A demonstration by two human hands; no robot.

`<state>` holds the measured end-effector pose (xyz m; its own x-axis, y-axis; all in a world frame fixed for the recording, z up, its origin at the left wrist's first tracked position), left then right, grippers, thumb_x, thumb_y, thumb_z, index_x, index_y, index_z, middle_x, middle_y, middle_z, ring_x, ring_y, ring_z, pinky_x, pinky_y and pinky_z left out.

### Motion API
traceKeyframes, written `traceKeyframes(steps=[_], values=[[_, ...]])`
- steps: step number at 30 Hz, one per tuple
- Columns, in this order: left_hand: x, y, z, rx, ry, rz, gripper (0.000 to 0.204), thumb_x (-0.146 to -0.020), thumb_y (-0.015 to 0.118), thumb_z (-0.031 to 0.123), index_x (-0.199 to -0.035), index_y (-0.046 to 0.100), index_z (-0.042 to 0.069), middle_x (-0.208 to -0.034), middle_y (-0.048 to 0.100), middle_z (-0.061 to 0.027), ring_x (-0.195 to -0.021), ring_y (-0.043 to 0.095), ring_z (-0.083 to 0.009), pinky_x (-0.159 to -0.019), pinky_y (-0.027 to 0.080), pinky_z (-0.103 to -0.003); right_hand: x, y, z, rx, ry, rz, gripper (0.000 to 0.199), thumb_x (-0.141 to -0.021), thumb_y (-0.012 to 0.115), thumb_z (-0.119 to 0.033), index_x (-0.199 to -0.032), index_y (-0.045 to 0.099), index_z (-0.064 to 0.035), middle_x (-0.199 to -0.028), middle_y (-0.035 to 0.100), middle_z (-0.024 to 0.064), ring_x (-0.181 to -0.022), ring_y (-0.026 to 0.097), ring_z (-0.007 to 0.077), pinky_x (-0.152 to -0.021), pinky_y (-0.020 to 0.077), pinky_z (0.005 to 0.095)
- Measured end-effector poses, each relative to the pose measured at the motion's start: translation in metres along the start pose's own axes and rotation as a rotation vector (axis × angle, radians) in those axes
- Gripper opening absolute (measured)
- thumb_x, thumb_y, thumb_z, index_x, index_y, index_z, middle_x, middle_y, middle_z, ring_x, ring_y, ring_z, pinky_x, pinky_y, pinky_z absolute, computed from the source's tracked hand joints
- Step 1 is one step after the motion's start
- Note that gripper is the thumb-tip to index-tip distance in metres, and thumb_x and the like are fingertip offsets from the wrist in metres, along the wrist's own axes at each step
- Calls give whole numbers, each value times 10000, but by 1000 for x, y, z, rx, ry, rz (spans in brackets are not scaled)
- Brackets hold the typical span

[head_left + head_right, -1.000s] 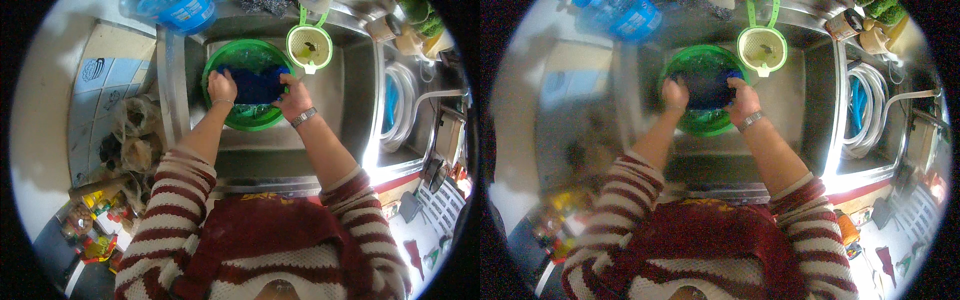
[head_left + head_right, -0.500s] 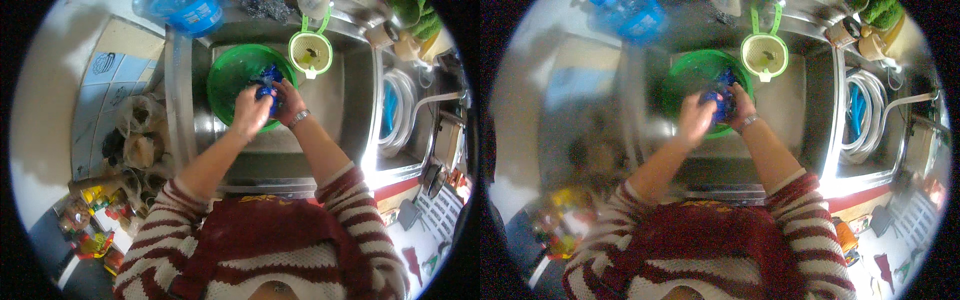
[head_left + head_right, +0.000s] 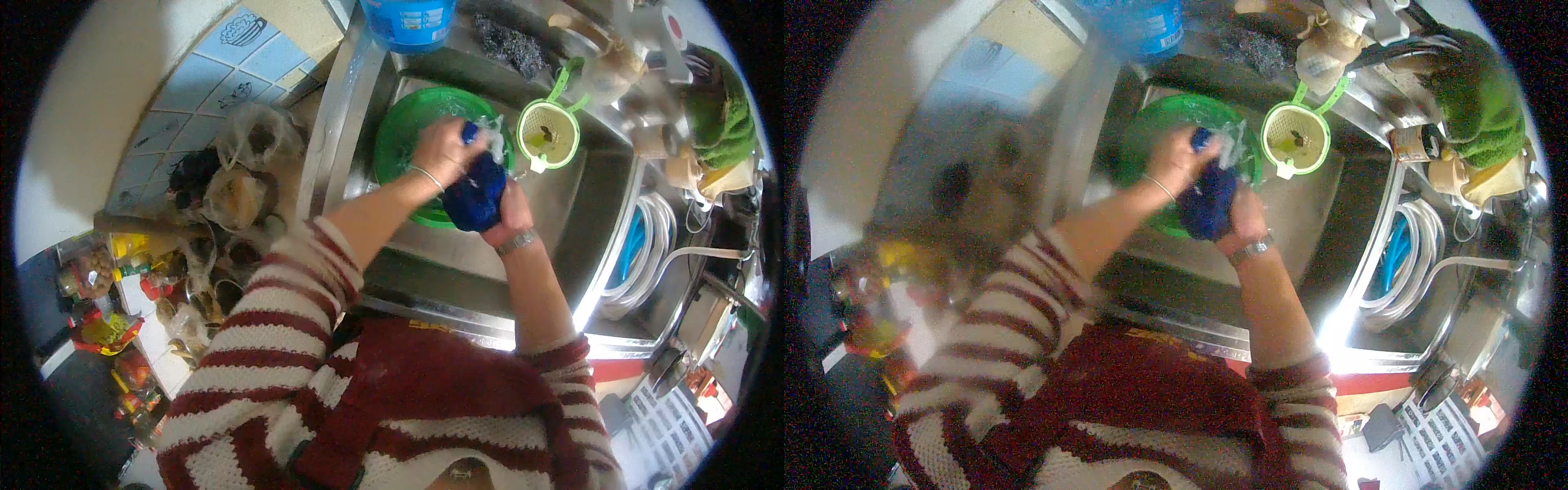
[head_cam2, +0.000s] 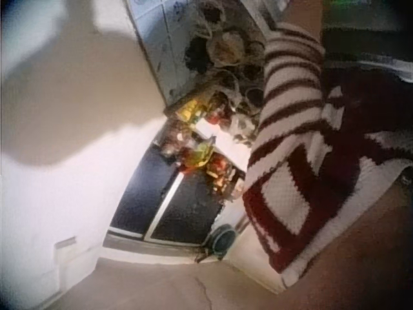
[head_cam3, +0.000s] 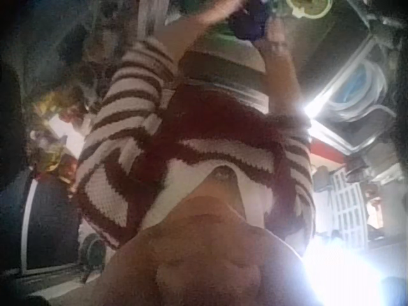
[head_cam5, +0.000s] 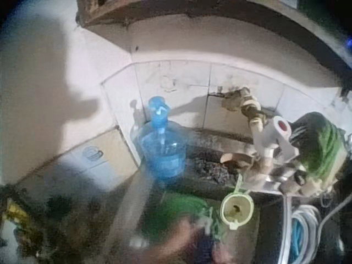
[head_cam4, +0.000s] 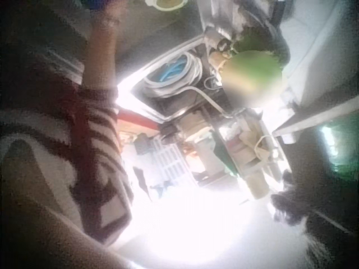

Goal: The person washes a blue cloth and a green cloth in a green basin at the sink, rinsing and wringing each repeatedly. After finishing, they use the green cloth to wipe the countertop near bowls of food.

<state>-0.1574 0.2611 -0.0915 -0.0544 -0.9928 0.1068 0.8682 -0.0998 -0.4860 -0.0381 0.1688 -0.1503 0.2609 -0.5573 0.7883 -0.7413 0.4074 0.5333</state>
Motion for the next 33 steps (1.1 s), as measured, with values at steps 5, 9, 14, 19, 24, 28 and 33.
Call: traceKeyframes(steps=[5, 9, 14, 19, 24, 28, 33], values=[[0, -26, -83, -381, -198, 294, 338, -928, 526, 245, -1202, 538, 47, -1157, 542, -247, -1050, 538, -452, -862, 475, -500, -3, -9, -34, -51, -284, 181, 345, -910, 554, -121, -1249, 533, -62, -1192, 613, 115, -1076, 594, 261, -944, 477, 402], [41, 36, -101, -632, -158, -38, 484, -874, 557, 133, -1343, 439, 136, -1372, 352, -208, -1186, 445, -457, -870, 498, -535, -37, -32, -5, 267, -147, 235, 447, -940, 535, -184, -1380, 460, -199, -1323, 523, 76, -1162, 526, 244, -993, 425, 441], [43, 77, -109, -726, -102, -372, 549, -813, 583, 97, -1346, 453, 103, -1385, 342, -219, -1182, 442, -462, -886, 506, -529, -94, -47, 21, 324, -116, 150, 363, -963, 511, -236, -1320, 502, -170, -1303, 537, 89, -1101, 562, 262, -928, 471, 471], [43, 35, -10, -33, -30, -8, 203, -825, 579, 164, -949, 667, 30, -910, 640, -201, -908, 612, -365, -833, 481, -443, -64, -27, 15, -5, 48, 60, 357, -954, 492, -392, -1157, 578, -111, -1072, 643, 88, -959, 602, 270, -836, 486, 427], [104, 5, 121, 312, 228, 133, 175, -782, 698, 180, -887, 626, 59, -929, 544, -155, -813, 571, -323, -756, 471, -398, -11, -6, 1, -13, 63, -13, 373, -983, 445, -380, -1235, 550, -127, -1176, 621, 99, -1046, 594, 291, -953, 473, 423], [84, 8, 115, 111, 162, 108, 265, -755, 721, 205, -956, 599, 82, -989, 508, -192, -846, 572, -379, -727, 502, -439, 0, 35, -7, -263, 4, -544, 372, -987, 431, -363, -1248, 540, -123, -1194, 617, 105, -1055, 598, 292, -947, 482, 427], [27, -6, 31, -65, -11, 173, 350, -814, 626, 370, -895, 668, 32, -920, 636, -233, -849, 624, -412, -776, 513, -481, -12, 0, 3, 21, -21, -116, 339, -975, 404, -304, -1193, 551, -89, -1166, 622, 109, -1035, 611, 270, -895, 513, 412]])
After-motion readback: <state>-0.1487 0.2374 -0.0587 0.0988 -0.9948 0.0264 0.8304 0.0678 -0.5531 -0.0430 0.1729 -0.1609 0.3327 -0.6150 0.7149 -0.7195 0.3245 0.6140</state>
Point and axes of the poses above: each hand's wrist, its own x-axis away from the middle knuckle, its own y-axis out of the palm, z = x × y, the point moved 10 cm from there along -x, towards the middle knuckle
